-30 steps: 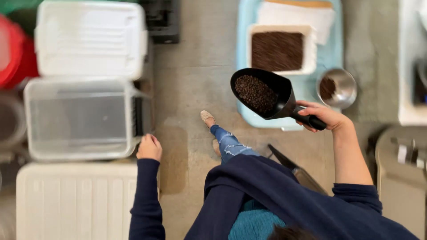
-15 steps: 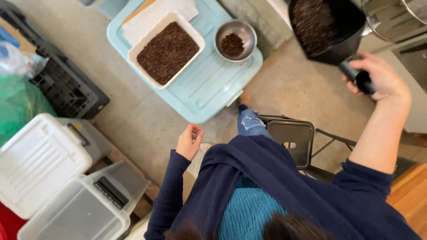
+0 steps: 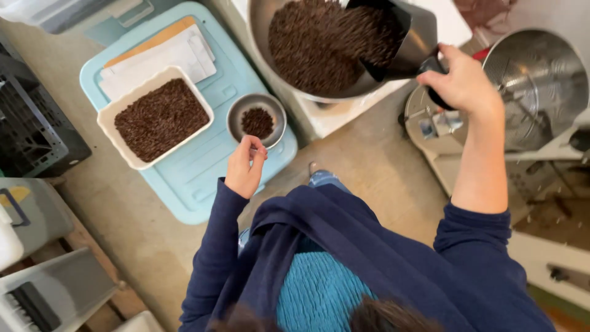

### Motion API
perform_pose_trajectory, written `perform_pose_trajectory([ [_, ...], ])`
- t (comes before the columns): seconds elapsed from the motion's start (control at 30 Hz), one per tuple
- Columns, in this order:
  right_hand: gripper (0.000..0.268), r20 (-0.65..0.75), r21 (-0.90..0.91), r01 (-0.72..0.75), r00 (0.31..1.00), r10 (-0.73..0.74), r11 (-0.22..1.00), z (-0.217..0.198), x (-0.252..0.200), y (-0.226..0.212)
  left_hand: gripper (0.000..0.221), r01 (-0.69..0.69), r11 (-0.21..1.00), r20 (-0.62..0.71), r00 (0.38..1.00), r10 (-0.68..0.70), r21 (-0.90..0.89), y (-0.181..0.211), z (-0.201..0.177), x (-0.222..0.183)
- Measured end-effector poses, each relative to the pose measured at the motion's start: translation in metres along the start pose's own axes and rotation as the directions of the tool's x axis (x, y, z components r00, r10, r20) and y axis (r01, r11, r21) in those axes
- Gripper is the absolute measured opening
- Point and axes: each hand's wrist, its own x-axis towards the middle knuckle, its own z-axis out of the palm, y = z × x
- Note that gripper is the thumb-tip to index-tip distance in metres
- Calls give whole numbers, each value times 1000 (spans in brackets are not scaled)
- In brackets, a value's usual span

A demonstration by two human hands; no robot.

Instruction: Transferring roasted coffee beans between containers, weighing them on a scale, and adjusting roasting machine settings.

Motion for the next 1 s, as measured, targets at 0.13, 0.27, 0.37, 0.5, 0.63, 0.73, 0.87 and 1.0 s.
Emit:
perform_pose_trajectory([
  [0.13,67,185,208,-138,978,100,968,-35,33,22,8,-98,994,-60,994,95,-45,39,51,41],
  [0.27,60,323,535,-120,944,-71,836,-39,98,104,8,-79,996,-122,989,84,48,57,82,74],
  [0.37,45,407,610,-93,889,-210,787,-48,104,123,8,-51,992,-148,987,69,118,72,97,85],
  [0.5,64,386,607,80,840,-381,790,-59,112,122,8,-42,961,-176,980,93,273,83,101,106],
  [0.63,30,447,563,11,837,-316,826,-43,157,148,16,88,971,-194,980,-44,223,106,102,110],
  [0.73,28,426,534,65,841,-334,843,-44,157,145,13,123,954,-243,968,-55,272,96,103,118],
  [0.87,25,378,452,156,859,-347,878,-48,154,130,13,122,931,-306,952,-11,345,85,105,121],
  [1.0,21,331,353,243,871,-364,903,-50,153,104,13,213,957,-337,931,-138,199,90,105,114],
])
